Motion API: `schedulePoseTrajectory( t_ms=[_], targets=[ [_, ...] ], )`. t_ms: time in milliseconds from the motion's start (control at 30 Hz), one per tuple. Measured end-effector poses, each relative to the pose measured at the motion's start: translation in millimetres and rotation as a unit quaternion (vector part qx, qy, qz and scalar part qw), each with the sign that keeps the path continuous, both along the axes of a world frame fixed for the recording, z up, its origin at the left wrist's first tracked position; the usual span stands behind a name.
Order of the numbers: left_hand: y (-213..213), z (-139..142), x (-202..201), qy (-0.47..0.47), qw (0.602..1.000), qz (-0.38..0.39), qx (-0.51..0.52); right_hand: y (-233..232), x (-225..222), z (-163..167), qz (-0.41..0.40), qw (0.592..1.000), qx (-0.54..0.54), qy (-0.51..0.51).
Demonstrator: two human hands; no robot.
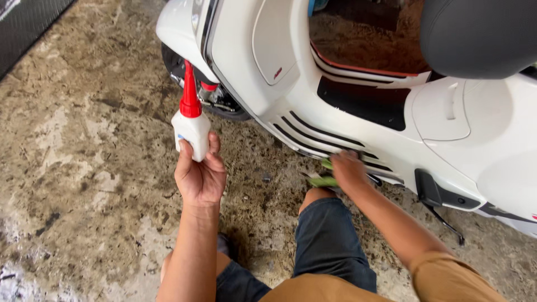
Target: The person applies a liquid from a white bottle with a red nozzle onto the side panels of a white scooter and wipes the surfaces with a green and gray cloth. The person moves along the scooter, cleaning the lower side panel, the area under the seat, and the rear side panel.
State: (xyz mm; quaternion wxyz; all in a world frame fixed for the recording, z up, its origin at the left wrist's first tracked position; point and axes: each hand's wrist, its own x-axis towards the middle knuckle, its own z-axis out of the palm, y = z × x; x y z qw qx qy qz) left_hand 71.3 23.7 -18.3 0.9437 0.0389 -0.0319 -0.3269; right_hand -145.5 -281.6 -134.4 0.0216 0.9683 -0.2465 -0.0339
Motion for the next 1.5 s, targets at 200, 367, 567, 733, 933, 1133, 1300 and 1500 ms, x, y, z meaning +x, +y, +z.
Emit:
schedulePoseTrajectory(
  t_ms=[200,367,567,733,933,1133,1300,1500],
  targets=[
    [23.0,4.9,-1.8,-0.002,1.000,0.006,-0.030,-62.6,-75.8,50.2,-0.226,0.942,0.040,0.246],
    [36.0,9.4,0.5,-0.017,0.999,0.020,-0.040,-92.5,-43.3,70.4,-0.212,0.954,0.147,-0.150],
    [39.6,13.3,0.9,-0.015,0.999,0.029,-0.042,-37.6,126.3,86.1,-0.239,0.581,0.480,-0.613],
    [44.1,17.2,0.9,-0.046,0.996,0.040,-0.061,82.0,220.1,79.6,-0.293,0.565,0.572,-0.517],
    [43.7,14.2,13.6,-0.016,0.997,0.044,-0.055,114.0,228.0,98.4,-0.265,0.602,0.531,-0.535],
    [39.0,11.8,26.8,-0.030,0.998,0.044,-0.046,127.5,232.3,74.8,-0.082,0.762,0.281,-0.578],
    [26.6,10.8,33.0,-0.004,0.998,0.045,-0.039,130.2,234.1,56.5,0.083,0.814,0.080,-0.569],
    [22.6,11.2,30.1,-0.009,0.997,0.040,-0.064,29.7,313.5,191.0,0.192,0.706,-0.164,-0.662]
  ],
)
